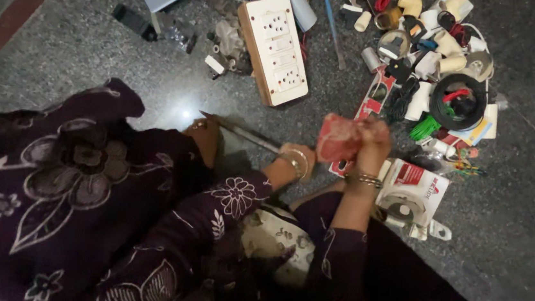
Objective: The person sits on the floor and wipes various tools and hardware items with a red cloth. They clean a metal bar, a hammer, a socket, a power strip, and a metal engine part, placing some items on a nearby blue shelf.
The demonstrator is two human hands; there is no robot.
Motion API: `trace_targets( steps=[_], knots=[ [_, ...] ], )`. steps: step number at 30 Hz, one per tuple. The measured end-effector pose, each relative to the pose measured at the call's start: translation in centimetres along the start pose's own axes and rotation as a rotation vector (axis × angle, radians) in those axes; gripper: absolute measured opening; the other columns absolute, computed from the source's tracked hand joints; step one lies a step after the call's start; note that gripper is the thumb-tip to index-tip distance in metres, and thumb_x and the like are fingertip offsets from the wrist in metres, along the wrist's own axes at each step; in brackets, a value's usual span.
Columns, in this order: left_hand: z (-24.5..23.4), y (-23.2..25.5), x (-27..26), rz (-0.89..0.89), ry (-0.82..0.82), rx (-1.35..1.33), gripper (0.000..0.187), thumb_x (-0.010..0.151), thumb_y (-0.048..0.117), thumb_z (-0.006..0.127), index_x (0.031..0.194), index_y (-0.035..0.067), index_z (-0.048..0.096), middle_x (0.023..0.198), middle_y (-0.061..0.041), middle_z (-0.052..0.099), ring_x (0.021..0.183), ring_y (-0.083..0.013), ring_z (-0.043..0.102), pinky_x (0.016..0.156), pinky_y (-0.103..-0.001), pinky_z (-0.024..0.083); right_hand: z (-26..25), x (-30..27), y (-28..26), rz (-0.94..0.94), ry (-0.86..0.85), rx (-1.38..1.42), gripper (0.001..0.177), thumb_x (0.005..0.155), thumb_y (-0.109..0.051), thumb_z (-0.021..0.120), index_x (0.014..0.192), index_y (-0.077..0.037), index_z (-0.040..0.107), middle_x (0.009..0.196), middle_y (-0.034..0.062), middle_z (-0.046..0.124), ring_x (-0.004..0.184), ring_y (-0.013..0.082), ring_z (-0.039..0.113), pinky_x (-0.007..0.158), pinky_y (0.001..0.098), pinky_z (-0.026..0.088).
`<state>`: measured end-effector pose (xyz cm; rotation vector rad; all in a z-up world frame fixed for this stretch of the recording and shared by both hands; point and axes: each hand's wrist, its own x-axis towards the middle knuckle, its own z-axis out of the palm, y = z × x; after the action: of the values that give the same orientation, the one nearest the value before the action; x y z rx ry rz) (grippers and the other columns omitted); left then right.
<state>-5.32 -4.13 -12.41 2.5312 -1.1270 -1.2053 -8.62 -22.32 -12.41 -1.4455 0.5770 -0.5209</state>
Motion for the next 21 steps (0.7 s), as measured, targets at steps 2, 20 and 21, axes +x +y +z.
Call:
trace_targets(
  steps=[2,20,21],
  knots=[
    [2.2,-0.6,1.5,0.000,-0.064,0.035,0.037,0.080,0.032,0.075,0.112,0.015,0.077,0.118,-0.011,0.073,0.112,-0.0282,0.070,0.089,-0.047,0.058,0.4,0.4,1.5,0.012,-0.049,-0.100,0.021,0.085,-0.002,0.072,0.105,0.000,0.069,0.100,0.0053,0.069,0.093,0.0154,0.065,0.087,0.0297,0.054],
    [11.6,-4.4,7.8,0.132,0.039,0.271,0.034,0.094,0.018,0.053,0.122,0.008,0.070,0.136,-0.014,0.060,0.122,-0.0326,0.057,0.090,-0.058,0.050,11.6,15.7,5.0,-0.197,-0.360,-1.186,0.074,0.067,-0.025,0.090,0.128,-0.001,0.056,0.121,0.0235,0.063,0.113,0.0450,0.060,0.094,0.0520,0.052],
    [11.9,-4.5,7.8,0.129,0.072,0.234,0.034,0.093,0.019,0.053,0.122,0.010,0.069,0.134,-0.014,0.060,0.121,-0.0337,0.057,0.090,-0.059,0.050,12.3,15.8,4.6,-0.222,-0.369,-1.206,0.085,0.061,-0.023,0.090,0.133,0.000,0.052,0.122,0.0233,0.062,0.114,0.0466,0.058,0.092,0.0548,0.050]
  ],
)
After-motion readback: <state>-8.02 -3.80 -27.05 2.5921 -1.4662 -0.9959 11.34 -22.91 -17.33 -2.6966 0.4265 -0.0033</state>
